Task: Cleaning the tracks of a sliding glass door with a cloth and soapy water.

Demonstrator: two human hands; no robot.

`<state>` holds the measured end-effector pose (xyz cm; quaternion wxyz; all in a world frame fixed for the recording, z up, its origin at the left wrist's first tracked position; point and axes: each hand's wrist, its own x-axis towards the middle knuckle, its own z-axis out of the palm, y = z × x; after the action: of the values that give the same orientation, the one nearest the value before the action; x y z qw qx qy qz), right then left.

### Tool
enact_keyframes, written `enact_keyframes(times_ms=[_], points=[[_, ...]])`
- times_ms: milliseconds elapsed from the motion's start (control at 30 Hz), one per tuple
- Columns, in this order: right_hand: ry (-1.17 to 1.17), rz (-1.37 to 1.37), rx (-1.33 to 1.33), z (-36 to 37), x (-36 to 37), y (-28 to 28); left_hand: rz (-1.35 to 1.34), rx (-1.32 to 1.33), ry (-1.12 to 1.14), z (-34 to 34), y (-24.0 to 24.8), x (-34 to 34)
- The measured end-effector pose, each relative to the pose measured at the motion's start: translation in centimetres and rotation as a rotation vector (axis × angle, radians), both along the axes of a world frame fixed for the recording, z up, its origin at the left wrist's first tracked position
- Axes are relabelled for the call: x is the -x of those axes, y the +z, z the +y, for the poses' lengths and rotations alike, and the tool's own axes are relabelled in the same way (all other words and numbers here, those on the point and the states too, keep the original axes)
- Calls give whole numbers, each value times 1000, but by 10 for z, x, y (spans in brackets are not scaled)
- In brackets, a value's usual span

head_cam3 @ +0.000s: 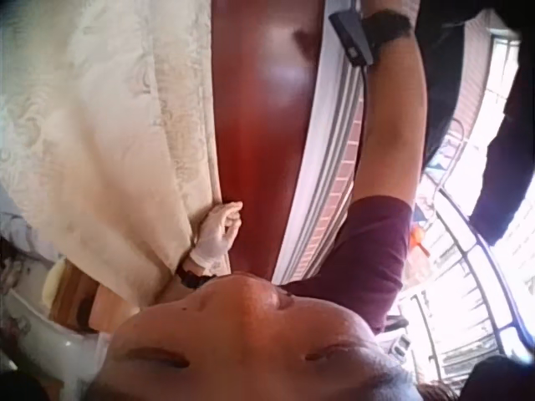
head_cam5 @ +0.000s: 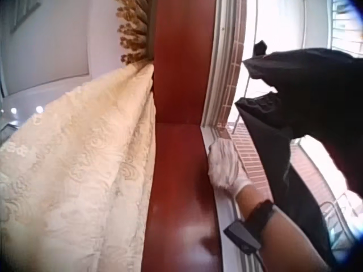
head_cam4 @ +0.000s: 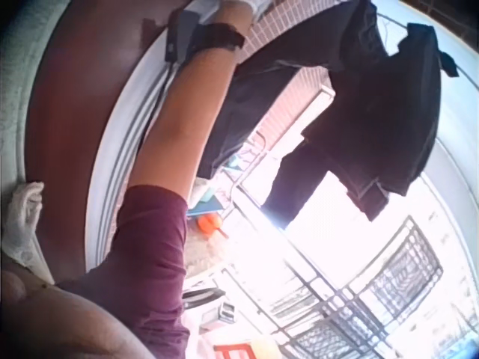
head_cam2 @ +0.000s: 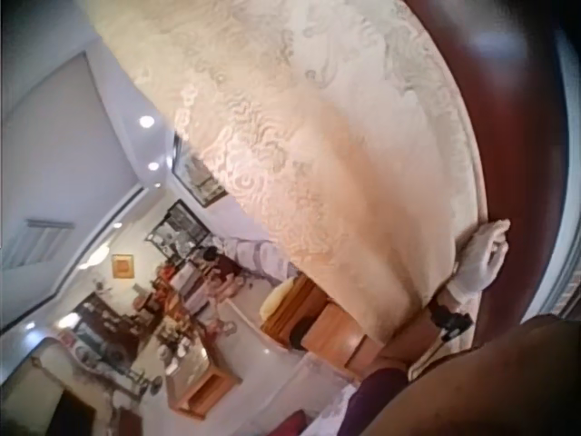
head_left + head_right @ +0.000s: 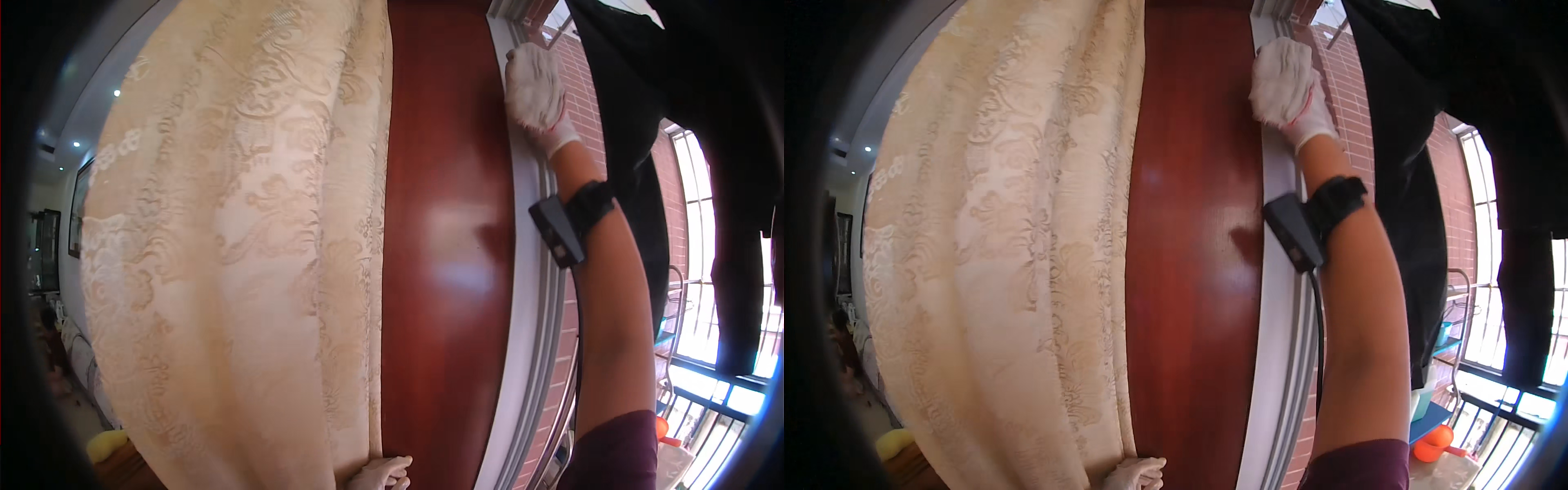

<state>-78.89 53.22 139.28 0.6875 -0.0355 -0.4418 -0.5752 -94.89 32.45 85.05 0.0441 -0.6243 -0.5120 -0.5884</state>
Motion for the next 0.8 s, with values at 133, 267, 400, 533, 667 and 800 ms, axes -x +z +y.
enact_keyframes(times_ms=[133, 267, 400, 533, 667, 800], points=[[-316, 87, 17, 77, -10, 34, 108, -84, -16, 2, 5, 13], [-287, -75, 97, 51, -5, -19, 79, -13, -50, 3, 11, 22], [-437, -134, 73, -13, 1, -160, 150, -30, -41, -5, 16, 27], [-7, -325, 684, -20, -9, -351, 339, 34, -63, 13, 13, 38], [-416, -531, 1220, -64, -11, -531, 250, -32, -60, 20, 10, 32], [-354, -550, 1315, -47, -28, -701, 326, -77, -67, 14, 12, 31]])
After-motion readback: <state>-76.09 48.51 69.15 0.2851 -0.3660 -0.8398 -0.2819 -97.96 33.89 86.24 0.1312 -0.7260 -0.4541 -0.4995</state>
